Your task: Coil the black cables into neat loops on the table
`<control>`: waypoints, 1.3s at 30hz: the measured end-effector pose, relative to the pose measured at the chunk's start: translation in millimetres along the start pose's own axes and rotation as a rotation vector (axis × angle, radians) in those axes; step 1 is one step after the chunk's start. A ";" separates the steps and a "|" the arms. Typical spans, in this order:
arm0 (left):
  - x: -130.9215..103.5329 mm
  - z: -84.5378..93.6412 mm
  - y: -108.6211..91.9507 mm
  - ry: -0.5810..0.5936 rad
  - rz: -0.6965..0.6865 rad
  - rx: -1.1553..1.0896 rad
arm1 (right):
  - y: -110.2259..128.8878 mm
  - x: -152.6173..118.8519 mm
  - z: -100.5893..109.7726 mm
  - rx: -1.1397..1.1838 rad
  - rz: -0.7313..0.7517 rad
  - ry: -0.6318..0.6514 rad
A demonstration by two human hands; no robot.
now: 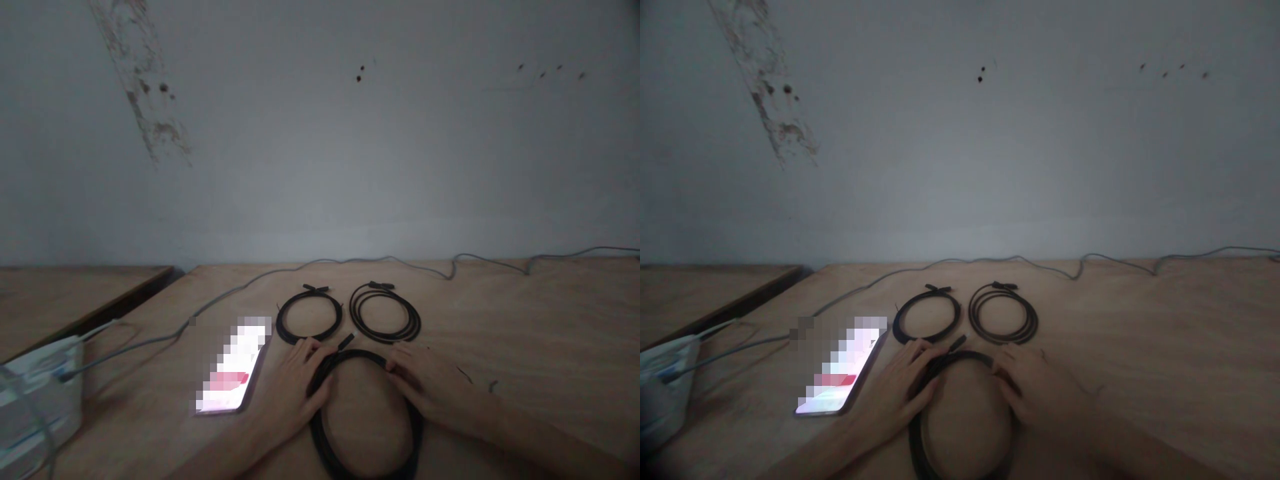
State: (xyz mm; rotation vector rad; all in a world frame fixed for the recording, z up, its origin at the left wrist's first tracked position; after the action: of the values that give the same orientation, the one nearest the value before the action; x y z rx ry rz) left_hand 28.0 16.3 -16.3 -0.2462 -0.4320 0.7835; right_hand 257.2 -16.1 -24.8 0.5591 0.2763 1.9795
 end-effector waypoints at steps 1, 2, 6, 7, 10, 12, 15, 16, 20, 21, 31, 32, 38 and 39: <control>-0.1 -0.2 -0.2 0.001 -0.002 -0.002 | -4.8 0.7 1.2 0.116 -0.062 -0.008; -0.4 -0.3 -0.2 -0.001 -0.002 -0.005 | -10.0 1.6 0.5 0.244 -0.111 -0.014; -1.5 -0.8 0.1 0.000 0.000 -0.007 | -33.0 5.8 -16.5 0.726 -0.262 -0.027; -1.7 -1.0 0.2 0.003 0.003 -0.008 | -37.9 6.2 -21.9 0.791 -0.298 -0.030; -1.1 -1.2 0.2 0.008 0.006 -0.011 | -44.4 5.7 -30.2 0.851 -0.322 -0.072; -0.2 -0.6 -0.6 0.003 0.003 -0.015 | -42.5 4.3 -28.9 0.792 -0.277 -0.104; 0.6 -0.3 -1.5 0.003 0.001 -0.019 | -40.4 1.8 -25.7 0.584 -0.253 -0.092; 0.6 -0.4 -1.5 0.005 0.002 -0.017 | -41.1 1.3 -25.2 0.520 -0.261 -0.079; -0.4 -0.7 -0.9 0.009 0.005 -0.004 | -43.8 1.9 -18.9 0.401 -0.235 -0.127; -0.6 -0.6 -0.8 0.009 0.005 -0.003 | -43.4 2.1 -16.9 0.387 -0.219 -0.147; 0.2 0.0 -1.4 0.015 0.010 -0.013 | -28.9 -0.1 -5.3 0.392 -0.213 -0.162; 0.0 0.0 -1.4 0.013 0.009 -0.015 | -30.3 -0.4 -5.8 0.403 -0.226 -0.168; -0.3 -0.9 -1.1 0.016 0.011 -0.015 | -33.1 -0.6 -8.8 0.417 -0.243 -0.140; -0.3 -1.0 -0.9 0.013 0.007 -0.013 | -32.5 -0.7 -7.4 0.400 -0.243 -0.148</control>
State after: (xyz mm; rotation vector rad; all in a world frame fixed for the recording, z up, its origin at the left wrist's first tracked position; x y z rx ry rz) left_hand 28.8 15.3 -16.9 -0.2646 -0.4242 0.7861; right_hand 279.1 -1.5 -45.2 0.8795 0.6252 1.6446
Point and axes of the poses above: each hand's wrist, its own x-axis towards the middle knuckle, its own z-axis out of the back of the hand, y = z × x, the point moved 6 cm from there along x, towards the middle knuckle
